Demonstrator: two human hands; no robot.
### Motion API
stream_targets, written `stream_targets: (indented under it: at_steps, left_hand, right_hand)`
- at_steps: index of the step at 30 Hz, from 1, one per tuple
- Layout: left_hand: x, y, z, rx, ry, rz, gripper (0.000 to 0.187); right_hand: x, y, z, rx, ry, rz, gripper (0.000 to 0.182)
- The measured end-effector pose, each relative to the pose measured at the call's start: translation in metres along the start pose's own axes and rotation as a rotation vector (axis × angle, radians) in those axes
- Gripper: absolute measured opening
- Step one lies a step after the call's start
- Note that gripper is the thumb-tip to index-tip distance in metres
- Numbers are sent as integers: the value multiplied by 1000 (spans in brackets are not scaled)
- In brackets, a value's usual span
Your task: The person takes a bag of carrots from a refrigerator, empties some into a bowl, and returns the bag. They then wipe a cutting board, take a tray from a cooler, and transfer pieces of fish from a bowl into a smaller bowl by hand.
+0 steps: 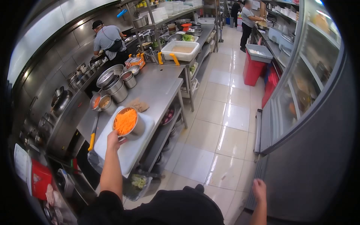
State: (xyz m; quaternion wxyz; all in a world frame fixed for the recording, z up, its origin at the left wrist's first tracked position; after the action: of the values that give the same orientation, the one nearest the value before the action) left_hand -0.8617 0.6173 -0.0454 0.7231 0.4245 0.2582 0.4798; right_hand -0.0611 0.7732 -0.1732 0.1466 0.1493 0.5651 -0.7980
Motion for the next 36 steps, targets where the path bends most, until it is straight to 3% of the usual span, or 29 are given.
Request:
stream_targets:
  at_steps: [3, 8, 11, 14, 16, 18, 20, 22, 24, 26, 28, 31, 36]
  left_hand:
    - [4, 7, 9, 33, 52, -73, 26]
    - [53, 34, 49, 72, 84, -68, 18]
    - [94, 43, 43, 99, 15, -93, 11]
    - [171, 39, 11, 55, -52, -163, 10]
    - [245, 33, -11, 0, -158, -140, 9]
    - [312, 13, -45, -80, -288, -215, 11]
    - [390, 12, -57, -182, -387, -262, 8]
    - [463, -3, -85, -237, -472, -254, 8]
    - [533, -17, -112, -272, -501, -232, 9]
    - [595, -35, -147, -328, -536, -193, 9]
    - [656, -42, -177, -363, -551, -179, 12]
    - [738, -36, -217, -367, -531, -141, 12]
    - [851, -23, -302, -366, -453, -98, 19]
  right_hand:
    - [59, -87, -106, -225, -147, -13, 36]
    - [219, -271, -146, -443, -600, 56, 50]
    - [287, -320, -171, -546, -818, 220, 55]
    - [313, -306, -240, -764, -774, 503, 57]
    - [295, -259, -304, -702, -700, 601, 59]
    - [250, -201, -360, -442, -673, 742, 60]
    - [176, -112, -409, -359, -495, 966, 63]
    - [106, -32, -427, -124, -439, 1018, 59]
    - [57, -5, -410, -47, -434, 781, 57]
    - [16, 46, -377, 380, -90, 295, 44]
    - [-5, 62, -350, 668, -29, 296, 37]
    - [-4, 75, -345, 966, 34, 229, 38]
    - [8, 34, -520, 826, -123, 317, 37]
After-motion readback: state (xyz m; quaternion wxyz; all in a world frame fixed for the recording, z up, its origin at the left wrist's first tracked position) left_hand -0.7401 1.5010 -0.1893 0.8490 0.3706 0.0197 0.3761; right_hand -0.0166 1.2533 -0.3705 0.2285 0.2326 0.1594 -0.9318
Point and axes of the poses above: each hand's wrist, its own z-axis away from the middle knuckle, its own x-axis out of the palm, y = z × x, the point moved 7 cm from there along -z, towards the middle knuckle, and after that the axes turned 10 degrees about -x, right-handed, at the moved point
